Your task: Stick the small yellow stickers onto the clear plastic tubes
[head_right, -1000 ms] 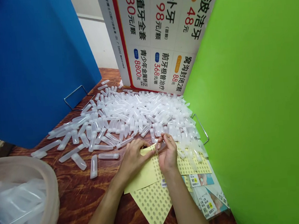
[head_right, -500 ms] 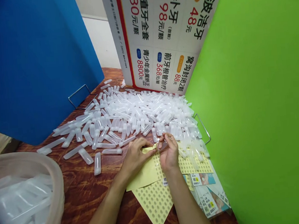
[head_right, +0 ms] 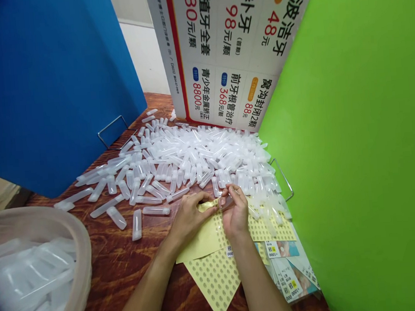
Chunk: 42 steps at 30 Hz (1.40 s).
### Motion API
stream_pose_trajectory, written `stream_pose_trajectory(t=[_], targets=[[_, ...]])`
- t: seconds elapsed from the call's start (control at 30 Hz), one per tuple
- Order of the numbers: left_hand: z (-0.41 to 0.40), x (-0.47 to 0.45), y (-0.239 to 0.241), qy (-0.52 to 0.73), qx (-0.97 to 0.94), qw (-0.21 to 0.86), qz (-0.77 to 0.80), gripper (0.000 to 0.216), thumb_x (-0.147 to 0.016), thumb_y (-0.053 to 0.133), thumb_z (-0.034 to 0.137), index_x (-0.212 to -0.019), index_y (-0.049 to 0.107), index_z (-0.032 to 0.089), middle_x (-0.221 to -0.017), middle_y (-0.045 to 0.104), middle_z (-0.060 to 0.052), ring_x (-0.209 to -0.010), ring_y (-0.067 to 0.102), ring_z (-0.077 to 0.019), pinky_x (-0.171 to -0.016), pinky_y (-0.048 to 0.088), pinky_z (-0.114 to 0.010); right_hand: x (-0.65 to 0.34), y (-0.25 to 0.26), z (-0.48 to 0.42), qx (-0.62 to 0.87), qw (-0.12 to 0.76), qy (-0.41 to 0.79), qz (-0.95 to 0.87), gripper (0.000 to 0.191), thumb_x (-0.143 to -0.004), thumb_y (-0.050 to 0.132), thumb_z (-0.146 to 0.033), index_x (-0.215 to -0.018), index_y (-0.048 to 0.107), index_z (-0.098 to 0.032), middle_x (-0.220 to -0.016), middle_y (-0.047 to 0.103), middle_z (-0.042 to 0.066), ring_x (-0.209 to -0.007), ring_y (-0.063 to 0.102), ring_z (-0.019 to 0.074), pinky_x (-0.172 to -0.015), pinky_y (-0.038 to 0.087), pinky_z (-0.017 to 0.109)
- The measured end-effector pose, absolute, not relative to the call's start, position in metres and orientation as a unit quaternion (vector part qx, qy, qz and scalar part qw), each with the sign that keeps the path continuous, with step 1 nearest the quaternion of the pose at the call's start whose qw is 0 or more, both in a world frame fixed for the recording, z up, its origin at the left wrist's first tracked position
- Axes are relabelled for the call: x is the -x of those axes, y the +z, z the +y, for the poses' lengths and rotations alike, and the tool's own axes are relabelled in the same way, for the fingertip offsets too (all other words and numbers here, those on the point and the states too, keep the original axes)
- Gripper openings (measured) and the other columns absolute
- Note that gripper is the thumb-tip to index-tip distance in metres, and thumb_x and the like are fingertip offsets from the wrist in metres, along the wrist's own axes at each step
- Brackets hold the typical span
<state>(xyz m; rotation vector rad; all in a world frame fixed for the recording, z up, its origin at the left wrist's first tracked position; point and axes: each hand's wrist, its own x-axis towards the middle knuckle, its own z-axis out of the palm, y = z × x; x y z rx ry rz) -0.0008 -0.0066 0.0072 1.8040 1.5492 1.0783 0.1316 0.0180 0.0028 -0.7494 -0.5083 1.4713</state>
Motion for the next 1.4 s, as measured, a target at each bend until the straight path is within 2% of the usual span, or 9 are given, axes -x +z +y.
stream_pose_trajectory(t=[0.27,0.53,0.8,1.1,1.3,1.4], targets=[[-0.0056,0.0025,0.0046,0.401,-0.675,0.254,0.564,0.013,-0.08,0.079,0.029,-0.087,0.073,0.021,-0.093,0.077,-0.003,-0.091,0.067,-0.0241,-0.087,0.042,-0.039,-0.1305,0.0058,0.0165,0.331,0.652,0.649,-0.21,0.02,-0.071,0.08,-0.024,-0.086,0.068,-0.019,-0.066,0.062,-0.004,-0.049,0.05,0.0076,-0.05,0.042,0.022],[-0.0064,0.0023,0.0061,0.403,-0.678,0.263,0.556,0.013,-0.083,0.077,0.034,-0.084,0.073,0.021,-0.09,0.077,-0.003,-0.088,0.065,-0.0234,-0.084,0.04,-0.039,-0.1308,0.0066,0.0161,0.339,0.649,0.646,-0.215,0.019,-0.071,0.079,-0.025,-0.085,0.067,-0.02,-0.068,0.061,-0.004,-0.049,0.049,0.0079,-0.049,0.041,0.022],[-0.0085,0.0019,0.007,0.396,-0.697,0.243,0.546,0.014,-0.089,0.071,0.029,-0.077,0.074,0.022,-0.084,0.076,-0.002,-0.085,0.063,-0.0224,-0.08,0.037,-0.037,-0.1302,0.0055,0.0178,0.344,0.651,0.64,-0.22,0.019,-0.069,0.08,-0.027,-0.083,0.068,-0.02,-0.066,0.061,-0.004,-0.049,0.049,0.0079,-0.047,0.041,0.022],[-0.0091,0.0024,0.0069,0.38,-0.705,0.246,0.547,0.012,-0.089,0.072,0.029,-0.079,0.075,0.023,-0.082,0.075,0.0,-0.084,0.061,-0.0218,-0.081,0.036,-0.036,-0.1305,0.0045,0.0179,0.337,0.653,0.643,-0.214,0.02,-0.069,0.081,-0.026,-0.084,0.068,-0.019,-0.065,0.062,-0.004,-0.048,0.05,0.0073,-0.047,0.041,0.02],[-0.0081,0.0016,0.0049,0.382,-0.696,0.254,0.552,0.004,-0.087,0.072,0.026,-0.089,0.074,0.023,-0.093,0.074,-0.001,-0.093,0.064,-0.0224,-0.086,0.037,-0.037,-0.1314,0.0028,0.0172,0.329,0.651,0.647,-0.22,0.021,-0.071,0.081,-0.025,-0.085,0.067,-0.019,-0.067,0.063,-0.004,-0.049,0.052,0.0072,-0.048,0.043,0.02],[-0.0074,0.0017,0.0056,0.384,-0.686,0.264,0.559,0.007,-0.085,0.074,0.024,-0.091,0.071,0.022,-0.093,0.073,-0.001,-0.094,0.064,-0.0225,-0.086,0.037,-0.037,-0.1315,0.0031,0.0166,0.329,0.648,0.651,-0.219,0.021,-0.071,0.081,-0.025,-0.085,0.067,-0.019,-0.066,0.063,-0.004,-0.049,0.052,0.0072,-0.048,0.044,0.02]])
